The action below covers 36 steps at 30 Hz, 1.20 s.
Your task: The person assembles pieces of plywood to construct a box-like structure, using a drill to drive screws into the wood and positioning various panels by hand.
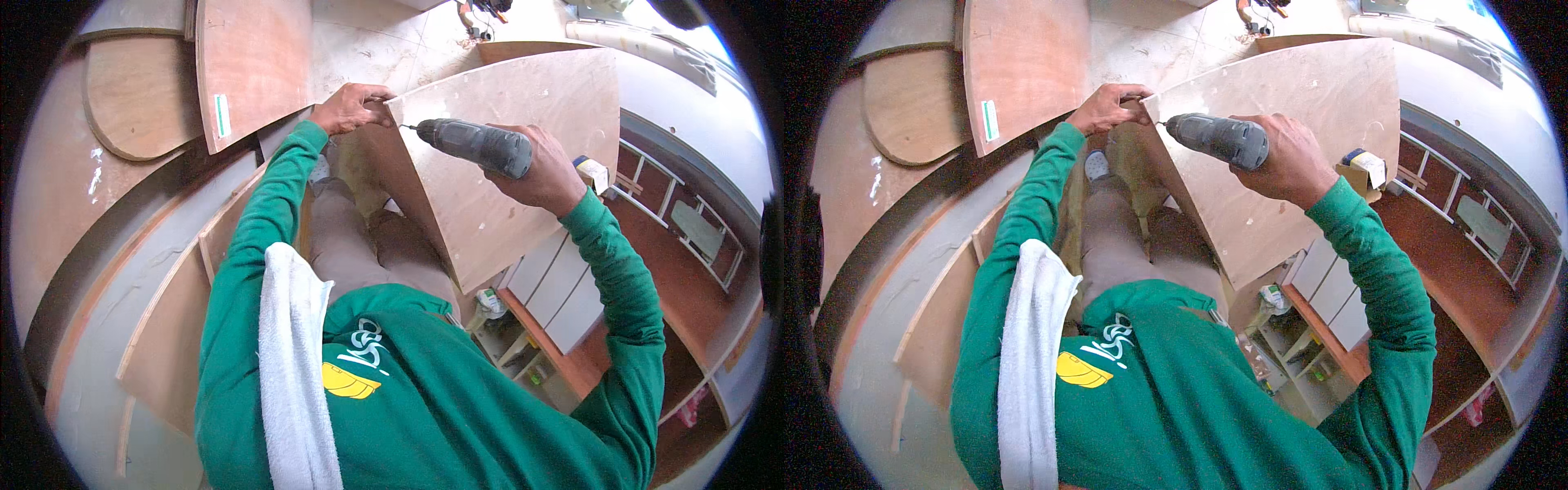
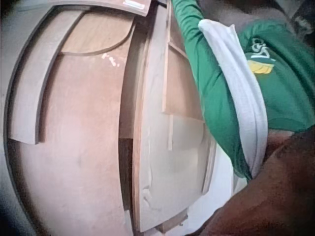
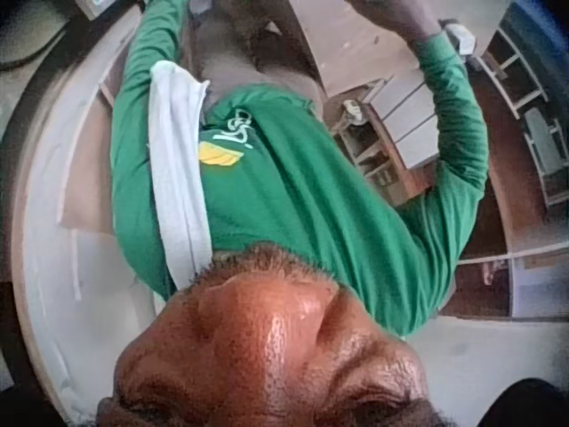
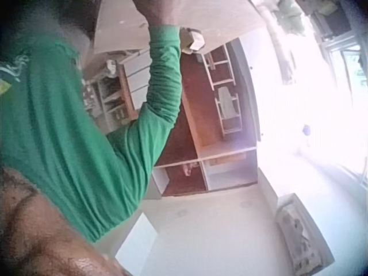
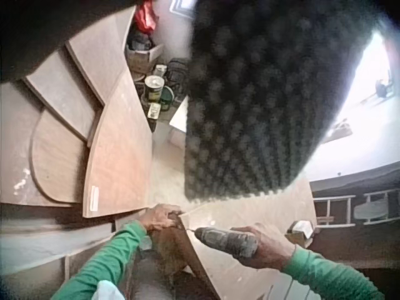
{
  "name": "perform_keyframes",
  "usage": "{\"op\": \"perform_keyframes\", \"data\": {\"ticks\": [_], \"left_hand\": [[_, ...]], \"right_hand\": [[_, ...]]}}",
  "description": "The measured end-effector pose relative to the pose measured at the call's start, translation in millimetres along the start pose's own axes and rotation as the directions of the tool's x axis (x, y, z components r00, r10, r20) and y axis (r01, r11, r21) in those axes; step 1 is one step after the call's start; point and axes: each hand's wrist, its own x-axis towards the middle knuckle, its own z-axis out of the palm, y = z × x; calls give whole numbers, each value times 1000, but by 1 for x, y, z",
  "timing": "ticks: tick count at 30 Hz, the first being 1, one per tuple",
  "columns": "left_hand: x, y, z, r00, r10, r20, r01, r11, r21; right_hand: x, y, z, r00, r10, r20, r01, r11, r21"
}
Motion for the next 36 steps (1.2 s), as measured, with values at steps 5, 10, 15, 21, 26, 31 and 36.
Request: {"op": "perform_keyframes", "data": {"ticks": [5,10,15,21,26,31,36], "left_hand": [[-1,-5,-1,999,13,-42,-13,1000,-8],[-6,1,3,994,38,-104,-28,995,94],[-3,-17,4,982,122,-147,-97,981,167],[-5,-14,6,990,68,-124,-70,998,-8],[-6,-8,4,993,45,-112,-47,999,-24],[-8,-11,5,988,73,-136,-71,997,22],[-9,-8,4,987,91,-135,-84,995,56]], "right_hand": [[5,-7,-3,1000,5,23,-4,999,-44],[7,-12,-6,996,46,75,-39,995,-97],[11,-14,-5,999,-15,42,21,990,-137],[15,-14,-4,998,-4,61,14,987,-161],[18,-12,1,997,13,75,0,985,-171],[23,-18,0,995,7,99,13,979,-204],[26,-22,2,995,4,104,18,977,-212]]}}
